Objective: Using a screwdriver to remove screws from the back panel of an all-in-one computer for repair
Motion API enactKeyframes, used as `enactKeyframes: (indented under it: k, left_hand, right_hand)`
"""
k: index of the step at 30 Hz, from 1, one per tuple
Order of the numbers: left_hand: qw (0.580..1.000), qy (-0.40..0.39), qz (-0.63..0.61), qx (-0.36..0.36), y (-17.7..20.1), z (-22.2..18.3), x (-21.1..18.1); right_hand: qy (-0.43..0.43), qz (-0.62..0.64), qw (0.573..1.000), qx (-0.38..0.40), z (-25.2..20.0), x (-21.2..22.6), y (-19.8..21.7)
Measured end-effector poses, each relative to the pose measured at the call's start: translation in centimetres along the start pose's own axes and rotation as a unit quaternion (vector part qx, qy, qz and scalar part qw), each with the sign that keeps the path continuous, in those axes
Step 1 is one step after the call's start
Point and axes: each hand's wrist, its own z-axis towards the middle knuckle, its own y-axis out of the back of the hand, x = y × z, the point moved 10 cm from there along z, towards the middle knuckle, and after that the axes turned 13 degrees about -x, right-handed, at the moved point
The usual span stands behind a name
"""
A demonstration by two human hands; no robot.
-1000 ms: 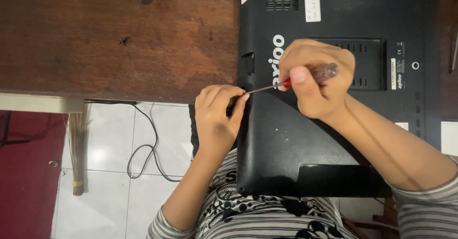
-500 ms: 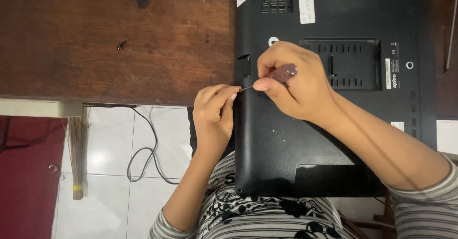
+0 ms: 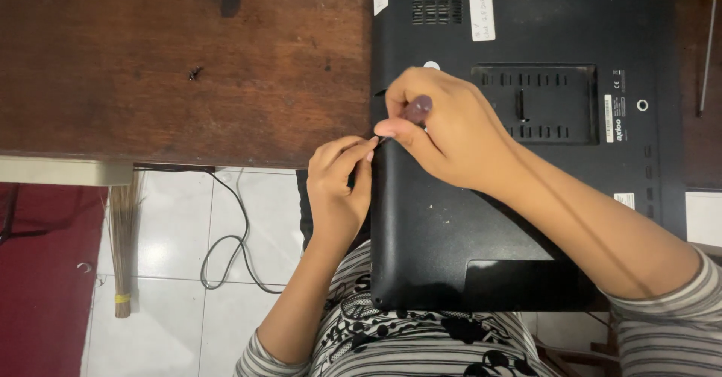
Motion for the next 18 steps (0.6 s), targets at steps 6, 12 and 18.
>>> enactKeyframes:
  k: [6, 12, 18]
  left_hand:
    - [0.999, 0.025, 0.022, 0.014, -0.2, -0.1, 0.6]
    - [0.998, 0.055, 0.010, -0.004, 0.0, 0.0, 1.0]
    - [0.998, 0.059, -0.004, -0.006, -0.1, -0.1, 1.3]
  right_hand:
    - [-0.066, 0.053, 0.976, 0.200, 0.2, 0.1, -1.2]
    - [0.046, 0.081, 0.982, 0.165, -0.4, 1.1, -2.9]
    - [0.026, 0.062, 0.991, 0.118, -0.6, -1.2, -3.3]
